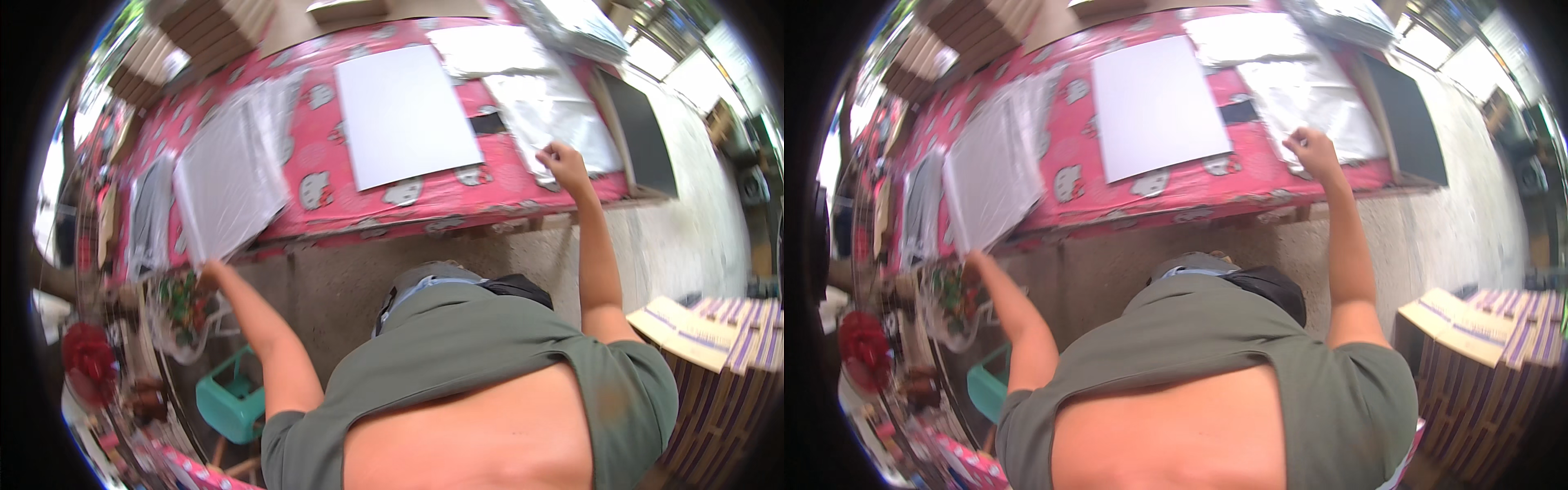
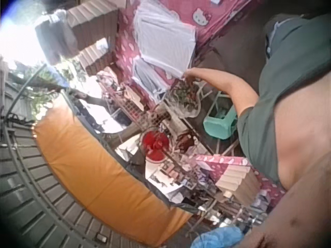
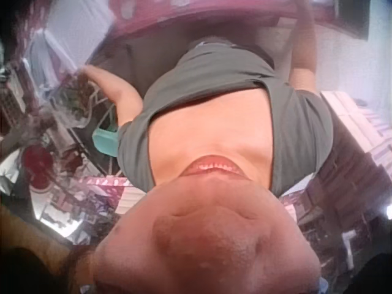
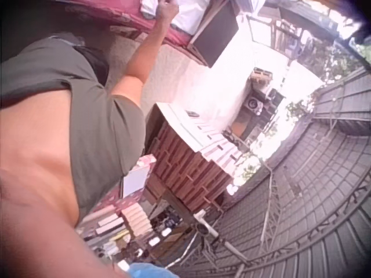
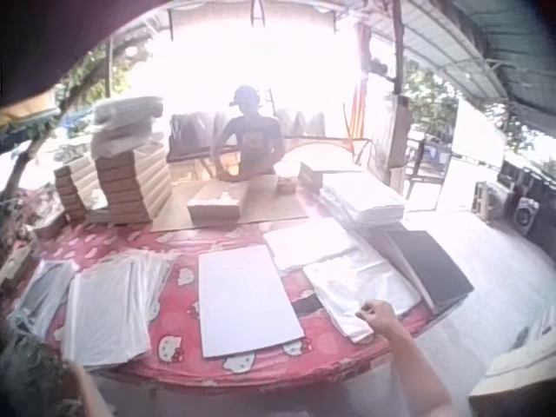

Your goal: The person places black rectangular boards into plastic sleeves one at a time and stacks the packaged boards on the table.

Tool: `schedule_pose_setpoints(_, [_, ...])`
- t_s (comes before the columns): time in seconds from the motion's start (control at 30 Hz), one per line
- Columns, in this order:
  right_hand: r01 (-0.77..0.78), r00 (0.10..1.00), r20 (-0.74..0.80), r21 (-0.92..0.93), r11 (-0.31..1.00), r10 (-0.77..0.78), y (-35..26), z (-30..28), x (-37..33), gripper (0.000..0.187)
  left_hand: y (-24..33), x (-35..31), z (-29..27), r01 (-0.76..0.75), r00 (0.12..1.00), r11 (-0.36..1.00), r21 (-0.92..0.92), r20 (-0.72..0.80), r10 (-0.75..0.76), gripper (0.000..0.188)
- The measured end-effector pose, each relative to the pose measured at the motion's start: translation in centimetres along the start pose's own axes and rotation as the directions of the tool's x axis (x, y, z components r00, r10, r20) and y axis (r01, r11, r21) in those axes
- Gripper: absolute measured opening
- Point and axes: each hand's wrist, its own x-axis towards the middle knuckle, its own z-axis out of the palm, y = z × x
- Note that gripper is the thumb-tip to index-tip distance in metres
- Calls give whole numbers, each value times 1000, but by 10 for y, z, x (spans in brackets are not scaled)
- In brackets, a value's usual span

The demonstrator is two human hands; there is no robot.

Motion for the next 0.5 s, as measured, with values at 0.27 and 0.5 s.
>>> schedule_pose_setpoints(0.27, [-231, 943, -285, -190, 954, 171, 109, -21, 21, 45, 59, -166, -89, -223, 851, 849, -479, 329, 409, 50])
schedule_pose_setpoints(0.5, [234, 966, -68, -183, 955, -250, 68, 25, -1, 22, 54, -265, -94, 125, 621, 704, -700, 608, 494, 32])
